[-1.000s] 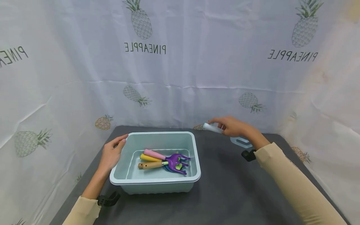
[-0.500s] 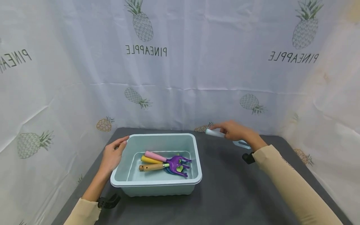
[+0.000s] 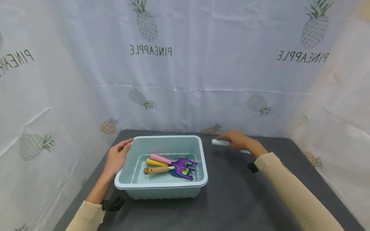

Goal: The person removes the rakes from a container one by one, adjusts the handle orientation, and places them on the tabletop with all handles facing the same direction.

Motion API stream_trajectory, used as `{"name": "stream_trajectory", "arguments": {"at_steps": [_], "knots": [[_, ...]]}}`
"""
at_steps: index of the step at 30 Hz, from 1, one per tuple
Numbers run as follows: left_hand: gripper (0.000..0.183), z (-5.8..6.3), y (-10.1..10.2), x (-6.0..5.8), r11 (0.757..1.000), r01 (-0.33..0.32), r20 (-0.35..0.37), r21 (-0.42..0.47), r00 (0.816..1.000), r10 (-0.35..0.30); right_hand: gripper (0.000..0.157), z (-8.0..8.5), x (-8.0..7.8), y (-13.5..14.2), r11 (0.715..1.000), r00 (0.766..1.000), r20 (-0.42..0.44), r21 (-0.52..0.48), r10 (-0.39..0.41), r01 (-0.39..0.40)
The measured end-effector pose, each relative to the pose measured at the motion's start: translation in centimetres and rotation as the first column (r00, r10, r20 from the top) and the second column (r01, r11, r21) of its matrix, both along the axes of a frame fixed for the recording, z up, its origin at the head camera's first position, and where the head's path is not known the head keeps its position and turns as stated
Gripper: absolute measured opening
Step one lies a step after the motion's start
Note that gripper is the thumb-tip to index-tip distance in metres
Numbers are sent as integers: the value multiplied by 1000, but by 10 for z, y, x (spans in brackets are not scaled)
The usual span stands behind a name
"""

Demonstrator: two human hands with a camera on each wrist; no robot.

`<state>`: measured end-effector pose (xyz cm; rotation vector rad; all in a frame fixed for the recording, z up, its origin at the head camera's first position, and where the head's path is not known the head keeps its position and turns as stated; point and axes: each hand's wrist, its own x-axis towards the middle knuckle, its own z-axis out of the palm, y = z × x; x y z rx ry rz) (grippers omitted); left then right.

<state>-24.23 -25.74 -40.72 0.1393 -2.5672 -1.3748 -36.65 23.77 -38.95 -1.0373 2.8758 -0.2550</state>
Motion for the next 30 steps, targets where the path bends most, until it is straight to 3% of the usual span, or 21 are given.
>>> {"name": "stream_trajectory", "arguments": {"at_steps": [11, 30], "knots": [[49, -2, -1, 1, 1000, -5, -12, 5, 1000, 5, 79, -20, -4, -3, 999, 993, 115, -9, -30, 31], [49, -3, 0, -1, 1000, -3, -18, 1, 1000, 3, 78, -55, -7, -1, 996, 994, 69, 38, -84, 82]]}}
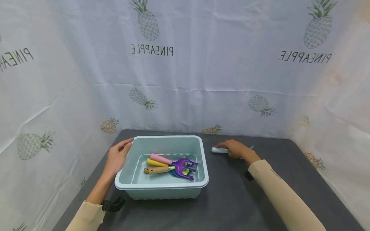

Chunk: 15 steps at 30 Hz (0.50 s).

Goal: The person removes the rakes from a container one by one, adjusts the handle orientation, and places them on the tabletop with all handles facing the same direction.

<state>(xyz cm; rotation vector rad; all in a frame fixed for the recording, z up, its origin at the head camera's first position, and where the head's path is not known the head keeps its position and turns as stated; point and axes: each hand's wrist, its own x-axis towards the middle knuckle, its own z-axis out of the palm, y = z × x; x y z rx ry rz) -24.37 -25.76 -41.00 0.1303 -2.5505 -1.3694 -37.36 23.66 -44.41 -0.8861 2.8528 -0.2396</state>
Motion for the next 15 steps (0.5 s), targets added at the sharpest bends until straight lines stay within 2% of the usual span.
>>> {"name": "stream_trajectory", "arguments": {"at_steps": [9, 15], "knots": [[49, 1, 1, 0, 1000, 2, 1, -4, 1000, -2, 79, -9, -3, 0, 999, 999, 19, 41, -34, 33], [49, 0, 0, 0, 1000, 2, 2, 5, 1000, -2, 76, -13, -2, 0, 1000, 1000, -17, 26, -3, 4]]}}
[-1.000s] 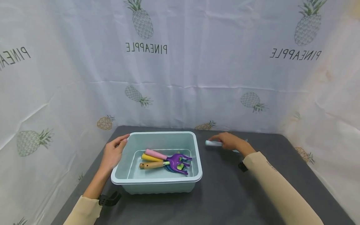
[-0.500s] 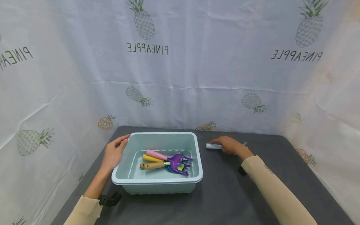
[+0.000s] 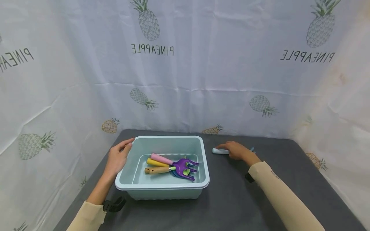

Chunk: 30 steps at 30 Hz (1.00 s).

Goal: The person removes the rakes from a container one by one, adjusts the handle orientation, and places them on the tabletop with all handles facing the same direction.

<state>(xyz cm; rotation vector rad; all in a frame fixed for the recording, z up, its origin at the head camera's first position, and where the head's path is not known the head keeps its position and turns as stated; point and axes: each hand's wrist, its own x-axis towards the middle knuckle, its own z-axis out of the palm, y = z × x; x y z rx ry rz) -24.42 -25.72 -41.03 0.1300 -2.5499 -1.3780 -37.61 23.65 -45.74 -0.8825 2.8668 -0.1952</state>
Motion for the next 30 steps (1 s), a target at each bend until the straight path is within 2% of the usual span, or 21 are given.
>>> {"name": "stream_trajectory", "arguments": {"at_steps": [12, 23, 30], "knots": [[50, -4, -1, -2, 1000, 4, -9, -3, 1000, -4, 70, -3, 4, -7, 998, 998, -20, 20, -65, 65], [50, -3, -1, -2, 1000, 3, -2, 6, 1000, -3, 69, -2, 3, -8, 995, 996, -29, 42, -86, 87], [50, -3, -1, -2, 1000, 0, -1, 8, 1000, 0, 66, 8, 2, -8, 994, 995, -23, 40, -96, 97]]}}
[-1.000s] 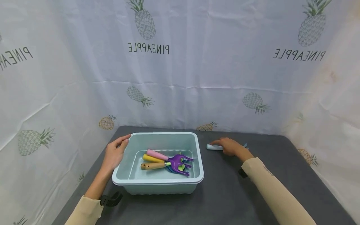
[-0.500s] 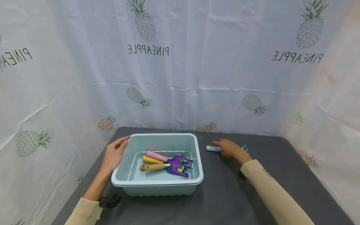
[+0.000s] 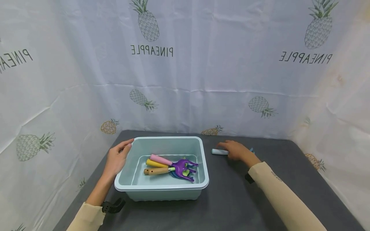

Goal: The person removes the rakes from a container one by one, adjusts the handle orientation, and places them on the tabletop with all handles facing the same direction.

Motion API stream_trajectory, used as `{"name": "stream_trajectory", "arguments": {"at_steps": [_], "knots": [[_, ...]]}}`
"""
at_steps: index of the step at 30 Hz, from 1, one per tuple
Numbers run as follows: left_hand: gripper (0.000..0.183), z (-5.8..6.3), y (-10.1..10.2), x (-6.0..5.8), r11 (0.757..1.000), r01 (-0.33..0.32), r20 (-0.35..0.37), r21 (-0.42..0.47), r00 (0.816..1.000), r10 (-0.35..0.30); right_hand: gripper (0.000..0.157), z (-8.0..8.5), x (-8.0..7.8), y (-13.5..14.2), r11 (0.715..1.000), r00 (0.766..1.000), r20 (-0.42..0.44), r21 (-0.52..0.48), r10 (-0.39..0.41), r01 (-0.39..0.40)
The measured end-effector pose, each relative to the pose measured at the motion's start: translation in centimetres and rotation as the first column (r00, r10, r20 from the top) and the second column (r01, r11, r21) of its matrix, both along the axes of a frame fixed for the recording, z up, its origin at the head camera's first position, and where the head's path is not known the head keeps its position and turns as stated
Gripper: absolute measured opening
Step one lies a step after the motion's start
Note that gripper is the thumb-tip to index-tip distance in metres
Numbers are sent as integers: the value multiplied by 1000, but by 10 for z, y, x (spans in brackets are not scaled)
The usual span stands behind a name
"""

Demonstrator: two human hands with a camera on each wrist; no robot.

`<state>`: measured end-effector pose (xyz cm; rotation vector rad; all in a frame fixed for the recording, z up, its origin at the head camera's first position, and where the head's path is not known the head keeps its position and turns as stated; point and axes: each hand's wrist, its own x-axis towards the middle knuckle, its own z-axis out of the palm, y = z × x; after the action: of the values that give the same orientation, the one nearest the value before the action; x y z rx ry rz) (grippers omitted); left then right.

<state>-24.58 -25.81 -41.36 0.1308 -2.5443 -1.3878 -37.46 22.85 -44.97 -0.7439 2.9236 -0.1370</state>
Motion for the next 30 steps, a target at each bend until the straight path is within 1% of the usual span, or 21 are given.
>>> {"name": "stream_trajectory", "arguments": {"at_steps": [4, 9, 12, 16, 19, 22, 26, 30], "knots": [[50, 0, -1, 1, 1000, -5, 4, 7, 1000, 5, 61, 15, 1, -1, 1000, 999, -26, -8, 30, -30], [51, 0, -3, 2, 1000, -10, 5, 14, 1000, 10, 52, 36, 3, -6, 994, 992, -77, -42, 95, -99], [51, 0, -3, 3, 1000, -12, 13, 22, 1000, 12, 52, 51, 5, -11, 991, 988, -99, -61, 115, -122], [51, 0, -3, 3, 999, -14, 25, 32, 1000, 13, 57, 76, 12, -19, 985, 983, -123, -83, 139, -149], [51, 0, -2, 3, 999, -13, 28, 32, 1000, 12, 58, 95, 18, -26, 978, 971, -160, -83, 175, -190], [50, 1, -1, 2, 1000, -14, 29, 28, 999, 13, 54, 108, 23, -33, 972, 956, -199, -58, 214, -229], [49, 1, 0, 1, 1000, -9, 23, 23, 1000, 9, 49, 121, 31, -44, 960, 935, -234, -27, 265, -279], [49, 1, 1, 0, 1000, -8, 21, 24, 1000, 8, 50, 133, 42, -55, 953, 926, -241, -11, 291, -303]]}}
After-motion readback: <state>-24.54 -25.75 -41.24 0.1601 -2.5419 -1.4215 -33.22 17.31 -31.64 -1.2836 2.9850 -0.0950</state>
